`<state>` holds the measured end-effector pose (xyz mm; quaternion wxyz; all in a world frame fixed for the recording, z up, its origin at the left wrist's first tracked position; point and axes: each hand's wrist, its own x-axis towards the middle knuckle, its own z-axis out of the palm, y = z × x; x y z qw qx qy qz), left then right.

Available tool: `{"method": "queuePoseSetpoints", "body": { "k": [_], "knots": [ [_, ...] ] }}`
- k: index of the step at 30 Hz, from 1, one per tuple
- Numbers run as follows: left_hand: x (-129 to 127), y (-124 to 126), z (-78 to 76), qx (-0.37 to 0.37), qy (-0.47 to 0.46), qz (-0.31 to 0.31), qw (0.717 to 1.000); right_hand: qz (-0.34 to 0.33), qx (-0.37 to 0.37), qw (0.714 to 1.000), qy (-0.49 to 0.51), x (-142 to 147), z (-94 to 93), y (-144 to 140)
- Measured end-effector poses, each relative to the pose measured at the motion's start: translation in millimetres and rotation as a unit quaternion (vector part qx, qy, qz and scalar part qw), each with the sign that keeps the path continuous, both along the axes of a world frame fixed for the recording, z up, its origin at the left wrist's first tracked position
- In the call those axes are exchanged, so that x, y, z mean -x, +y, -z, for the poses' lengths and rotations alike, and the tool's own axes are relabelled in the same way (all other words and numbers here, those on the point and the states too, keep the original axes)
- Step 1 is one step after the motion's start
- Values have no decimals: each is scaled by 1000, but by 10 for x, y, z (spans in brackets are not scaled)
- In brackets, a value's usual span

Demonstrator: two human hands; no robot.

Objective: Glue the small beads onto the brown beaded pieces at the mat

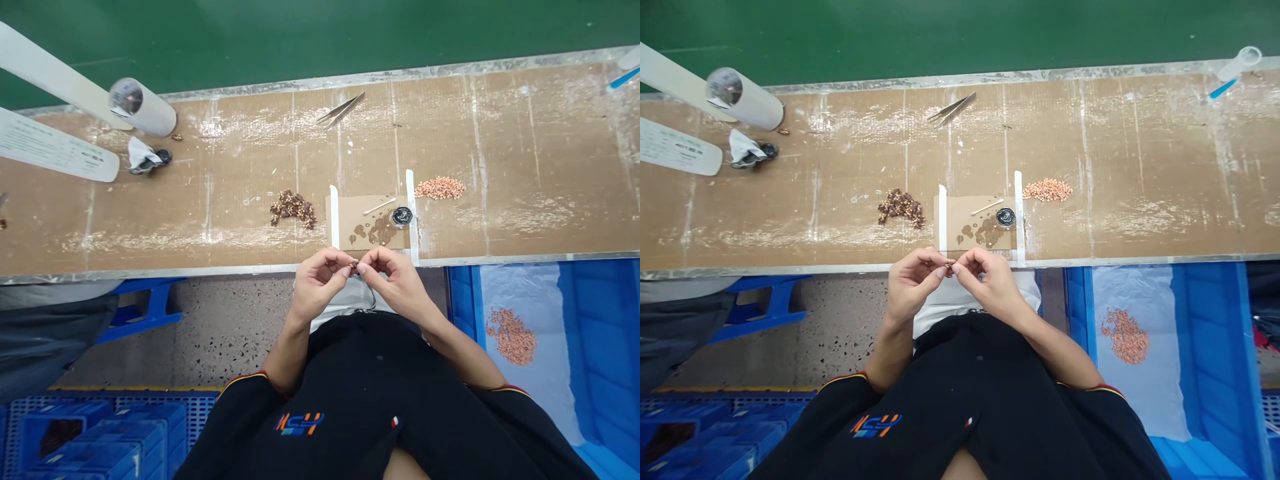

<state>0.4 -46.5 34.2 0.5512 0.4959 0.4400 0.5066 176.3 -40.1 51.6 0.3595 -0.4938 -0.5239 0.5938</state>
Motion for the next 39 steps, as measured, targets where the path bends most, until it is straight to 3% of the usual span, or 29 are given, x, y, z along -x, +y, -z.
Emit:
{"method": "queuePoseSetpoints", "body": {
  "k": [11, 13, 15, 16, 18, 20, 21, 24, 27, 30, 32, 36, 39],
  "knots": [
    [107, -11, 59, -9, 0, 56, 998, -27, -18, 999, -8, 2, 35, -17],
    [168, 28, 78, -4, -13, 95, 995, -29, -12, 999, -15, -32, 54, -18],
    [298, 107, 112, -6, 12, 90, 996, -27, -14, 999, -25, -98, 71, -30],
    [388, 160, 135, -10, 45, 49, 998, -21, -19, 999, -32, -147, 79, -42],
    [593, 283, 187, -19, 153, -121, 981, 4, -37, 998, -51, -278, 101, -72],
    [777, 410, 233, -18, 269, -271, 924, 51, -59, 994, -79, -455, 145, -89],
    [844, 470, 247, -3, 314, -300, 901, 84, -69, 989, -99, -562, 179, -82],
    [911, 611, 235, 35, 402, -304, 863, 223, -94, 950, -197, -977, 321, 45],
    [867, 675, 161, 45, 456, -284, 842, 378, -111, 862, -319, -1550, 457, 317],
    [847, 677, 88, 30, 474, -245, 845, 473, -88, 780, -400, -2199, 521, 621],
    [866, 661, 59, 15, 481, -225, 847, 505, -72, 741, -436, -2596, 533, 798],
    [941, 606, 47, 37, 489, -226, 842, 534, -31, 696, -479, -3182, 548, 1067],
    [993, 541, 66, 80, 468, -249, 844, 528, -9, 700, -480, -3438, 577, 1175]
  ]
}}
